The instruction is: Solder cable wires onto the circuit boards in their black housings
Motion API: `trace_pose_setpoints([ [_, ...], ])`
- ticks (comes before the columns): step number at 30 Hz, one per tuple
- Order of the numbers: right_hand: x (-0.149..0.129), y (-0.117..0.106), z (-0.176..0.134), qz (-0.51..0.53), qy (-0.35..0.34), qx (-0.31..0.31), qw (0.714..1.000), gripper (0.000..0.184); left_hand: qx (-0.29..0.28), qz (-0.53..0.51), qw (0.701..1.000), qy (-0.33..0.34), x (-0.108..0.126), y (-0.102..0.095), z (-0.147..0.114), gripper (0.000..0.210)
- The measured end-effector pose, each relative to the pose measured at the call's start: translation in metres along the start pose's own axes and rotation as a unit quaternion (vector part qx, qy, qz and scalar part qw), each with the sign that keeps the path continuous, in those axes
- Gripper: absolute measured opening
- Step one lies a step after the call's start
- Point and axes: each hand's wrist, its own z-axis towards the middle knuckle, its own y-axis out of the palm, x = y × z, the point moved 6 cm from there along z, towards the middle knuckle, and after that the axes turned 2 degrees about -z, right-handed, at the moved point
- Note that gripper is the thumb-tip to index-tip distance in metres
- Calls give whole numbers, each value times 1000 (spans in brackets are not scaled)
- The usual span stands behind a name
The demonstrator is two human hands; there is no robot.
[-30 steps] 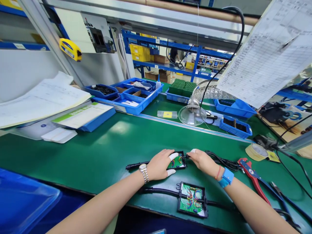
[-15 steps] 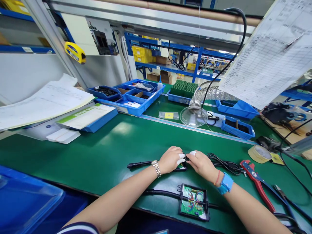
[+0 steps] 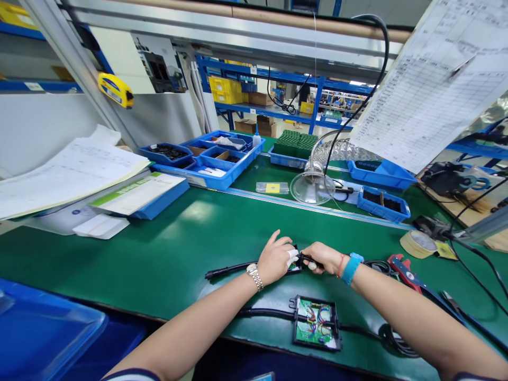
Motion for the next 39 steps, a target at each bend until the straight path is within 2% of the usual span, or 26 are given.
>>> trace_pose_setpoints([
  [3,-3,-6,-12,-46,-49,-33,997,39,3,6,1000,-6,1,-5,-1,14],
  [5,-8,-12,-23,-82,-103,-38,991,35,1,7,1000,-8,2,-11,-5,16],
  [6,-11,-14,-28,-102,-129,-33,986,31,-3,5,1000,-10,2,-14,-7,24],
  [9,-18,-18,-39,-175,-205,15,963,20,-32,-14,999,-31,-3,-17,-17,70],
  [10,-20,-16,-41,-201,-231,36,951,18,-41,-24,998,-39,-5,-17,-20,77],
  [14,-20,-3,-45,-311,-309,119,891,19,-49,-72,995,-46,-10,-12,-25,67],
  [20,-13,10,-42,-451,-308,204,813,29,-51,-80,994,-45,-12,-7,-25,62],
  [23,-20,11,-43,-501,-304,198,785,27,-57,-40,997,-26,-11,-6,-27,60],
  [27,-31,14,-44,-556,-317,151,754,22,-64,15,998,22,-6,-5,-31,48],
  [33,-36,26,-43,-593,-320,96,732,22,-88,64,993,37,-1,-5,-29,43],
  [36,-36,26,-42,-595,-316,96,733,22,-103,65,992,44,-1,-3,-27,45],
  [39,-36,23,-43,-593,-312,111,734,22,-93,42,994,44,-3,-3,-28,45],
])
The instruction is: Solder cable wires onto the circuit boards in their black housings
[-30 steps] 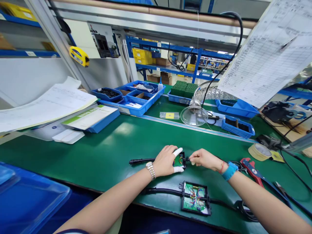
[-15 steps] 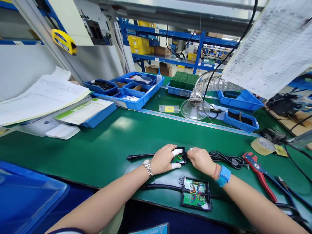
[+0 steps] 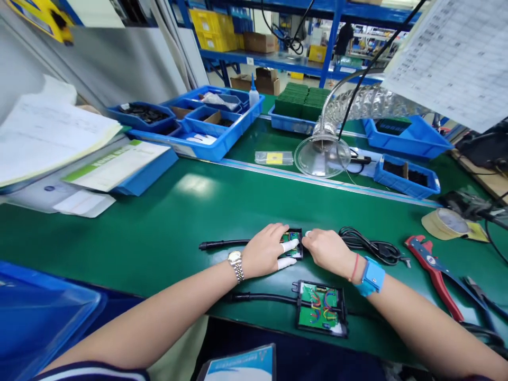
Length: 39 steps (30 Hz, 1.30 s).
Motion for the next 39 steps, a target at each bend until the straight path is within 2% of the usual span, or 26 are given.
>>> trace_pose_setpoints([
  [5,0,0,-4,-3,22,9,1000,22,18,-55,998,-35,-8,0,-3,60],
  [10,-1,3,-5,7,33,2,999,23,-18,-42,999,-26,-7,-3,-1,50],
  [17,3,5,-3,27,36,-2,999,22,-43,-13,999,-6,-4,-6,3,48],
  [23,9,1,-6,51,35,12,998,20,14,-43,999,-9,-10,1,-5,55],
  [28,17,-8,-15,91,31,39,995,23,-38,-32,999,-17,-9,1,-3,56],
  [33,31,-21,-41,133,41,121,983,24,-69,0,997,-32,-5,-2,2,54],
  [39,36,-25,-101,144,80,163,973,28,-72,33,996,-45,-3,5,4,51],
])
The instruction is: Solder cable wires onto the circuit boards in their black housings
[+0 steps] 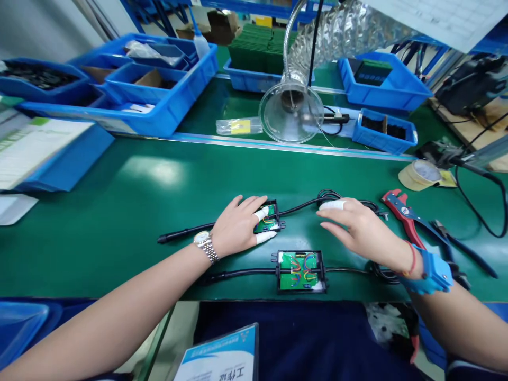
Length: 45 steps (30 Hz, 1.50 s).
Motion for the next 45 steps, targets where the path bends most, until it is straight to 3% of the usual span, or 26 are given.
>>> trace_pose_setpoints([
  [5,-1,1,-45,-3,16,2,1000,28,10,3,1000,-6,0,3,-4,53],
  [9,-6,10,-61,5,12,-16,1000,27,12,5,1000,-10,0,2,-5,57],
  [15,-34,21,-59,3,-12,-34,999,29,-3,21,1000,-19,2,1,-4,55],
  [18,-48,35,-58,-12,-10,-61,998,42,2,13,1000,-28,1,2,-4,55],
  [23,-52,50,-59,-29,21,-66,997,45,6,-9,999,-35,-1,5,-5,55],
  [29,-55,50,-52,-69,5,-57,996,39,-6,-26,999,-36,2,3,-3,56],
  [34,-52,46,-60,-59,-2,-36,998,41,-24,-77,996,-46,-9,-11,-10,81],
  [40,-23,20,-50,-71,-11,50,996,45,-3,-76,992,-104,-38,-26,-54,85],
  [45,56,26,-19,-113,90,28,989,67,-2,-86,990,-114,-37,-18,-63,82],
])
